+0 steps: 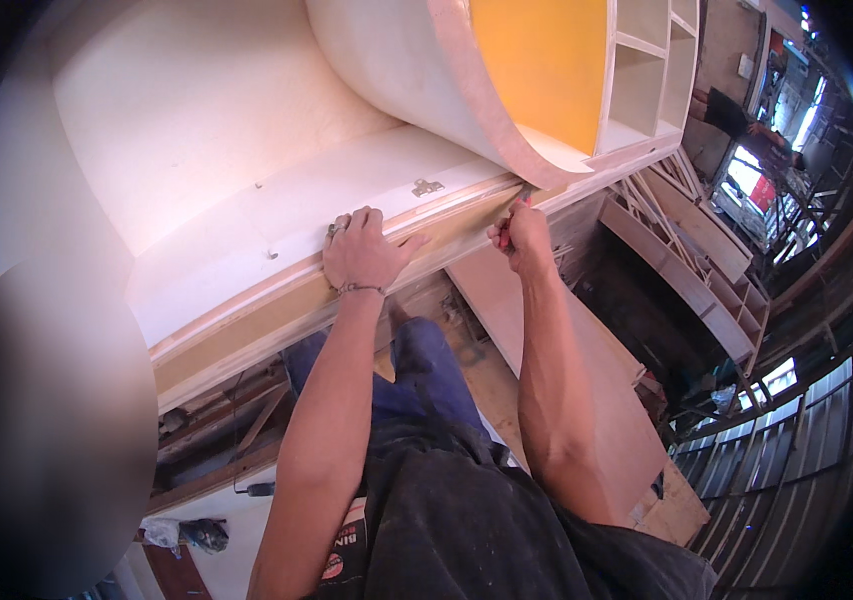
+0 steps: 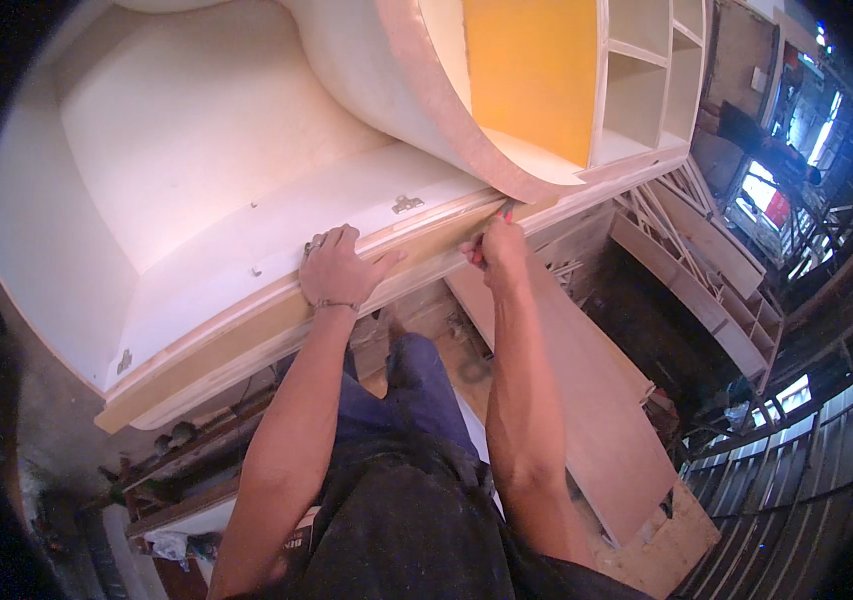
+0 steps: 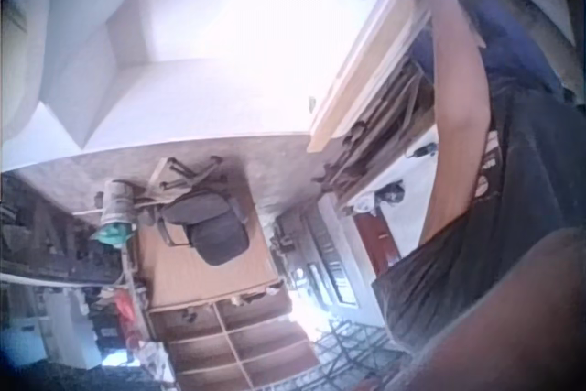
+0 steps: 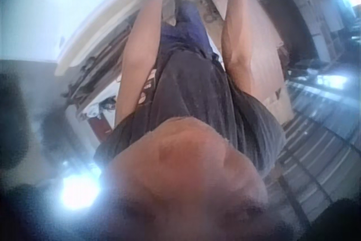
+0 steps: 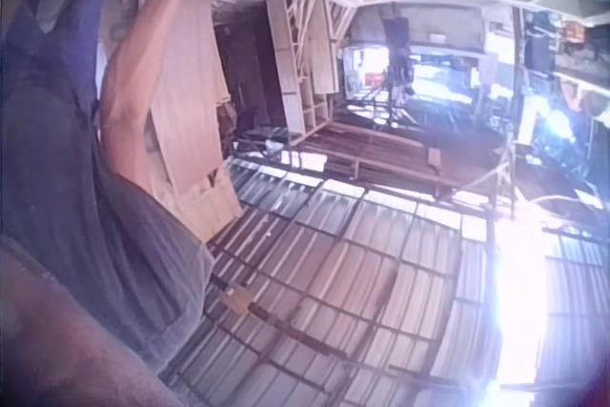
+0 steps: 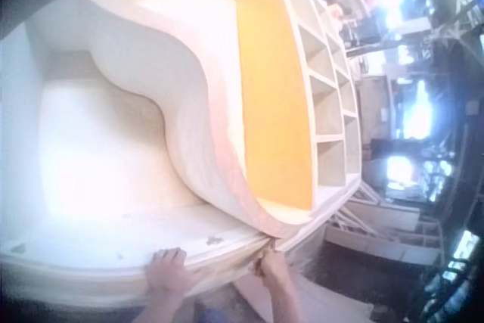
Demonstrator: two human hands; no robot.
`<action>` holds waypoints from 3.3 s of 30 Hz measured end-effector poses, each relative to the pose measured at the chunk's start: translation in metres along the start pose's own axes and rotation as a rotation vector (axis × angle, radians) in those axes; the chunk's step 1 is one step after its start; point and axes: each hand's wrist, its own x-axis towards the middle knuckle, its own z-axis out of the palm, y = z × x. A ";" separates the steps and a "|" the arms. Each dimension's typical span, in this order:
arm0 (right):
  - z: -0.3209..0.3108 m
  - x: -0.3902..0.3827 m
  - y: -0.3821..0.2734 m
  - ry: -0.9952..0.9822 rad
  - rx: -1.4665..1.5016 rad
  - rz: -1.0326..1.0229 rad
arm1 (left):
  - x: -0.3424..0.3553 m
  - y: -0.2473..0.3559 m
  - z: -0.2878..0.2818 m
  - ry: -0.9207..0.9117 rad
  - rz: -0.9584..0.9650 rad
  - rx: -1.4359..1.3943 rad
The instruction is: The person sands the edge of a curved wooden shelf unit with a power sander, applies a thin strip of wood to the edge, and trims the excess wood strip using a utility knife.
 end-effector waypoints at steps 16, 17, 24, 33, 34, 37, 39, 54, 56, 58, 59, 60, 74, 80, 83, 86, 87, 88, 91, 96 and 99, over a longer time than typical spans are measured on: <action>0.018 -0.011 -0.010 -0.009 -0.028 0.022 | -0.001 0.003 0.005 0.017 0.000 0.048; 0.019 -0.012 -0.009 -0.025 -0.020 0.030 | -0.001 0.004 0.003 0.013 -0.008 0.051; 0.021 -0.022 -0.006 -0.071 0.048 0.041 | 0.000 0.004 0.001 -0.007 -0.016 0.013; 0.041 -0.047 0.001 -0.093 -0.004 0.070 | 0.000 0.004 0.000 -0.017 -0.025 0.009; 0.043 -0.051 0.001 -0.091 -0.005 0.071 | 0.000 0.004 -0.001 -0.019 -0.024 0.008; 0.048 -0.059 0.004 -0.109 -0.063 0.068 | 0.000 0.005 -0.001 -0.041 -0.031 -0.011; 0.051 -0.058 0.010 -0.165 -0.088 0.107 | 0.000 0.004 -0.002 -0.055 -0.029 0.005; 0.077 -0.107 0.017 -0.215 -0.160 0.055 | 0.000 0.003 -0.002 -0.004 -0.023 -0.005; 0.077 -0.111 0.019 -0.244 -0.149 0.063 | 0.001 0.006 -0.004 -0.057 -0.037 -0.001; 0.074 -0.111 0.019 -0.279 -0.141 0.067 | 0.002 0.007 -0.006 -0.104 -0.057 0.003; 0.069 -0.109 0.018 -0.278 -0.149 0.068 | 0.002 0.006 -0.006 -0.106 -0.065 -0.004; 0.062 -0.107 0.016 -0.276 -0.160 0.068 | 0.001 0.005 -0.006 -0.108 -0.075 -0.012; -0.010 -0.001 -0.008 -0.028 -0.099 0.004 | 0.001 0.001 -0.003 -0.035 -0.029 -0.008; -0.010 0.004 -0.013 -0.055 -0.065 0.031 | 0.002 0.003 -0.004 -0.049 -0.042 -0.002; -0.010 0.008 -0.016 -0.101 -0.099 0.058 | 0.002 0.004 -0.004 -0.053 -0.036 0.001; -0.005 0.006 -0.021 -0.126 -0.128 0.058 | 0.001 0.004 -0.002 -0.032 -0.036 0.002; -0.001 0.004 -0.022 -0.105 -0.127 0.060 | 0.001 0.004 0.000 -0.013 -0.035 -0.004; 0.002 0.000 -0.020 -0.103 -0.126 0.062 | 0.000 0.004 0.000 -0.016 -0.033 -0.004; 0.013 -0.008 -0.011 -0.021 -0.098 0.049 | 0.000 0.002 0.001 -0.005 -0.025 0.017; 0.013 -0.010 0.006 -0.104 -0.203 0.084 | -0.001 0.002 0.004 0.026 0.002 0.013; 0.033 -0.037 0.007 -0.163 -0.136 0.048 | 0.000 0.002 0.000 -0.076 -0.061 0.003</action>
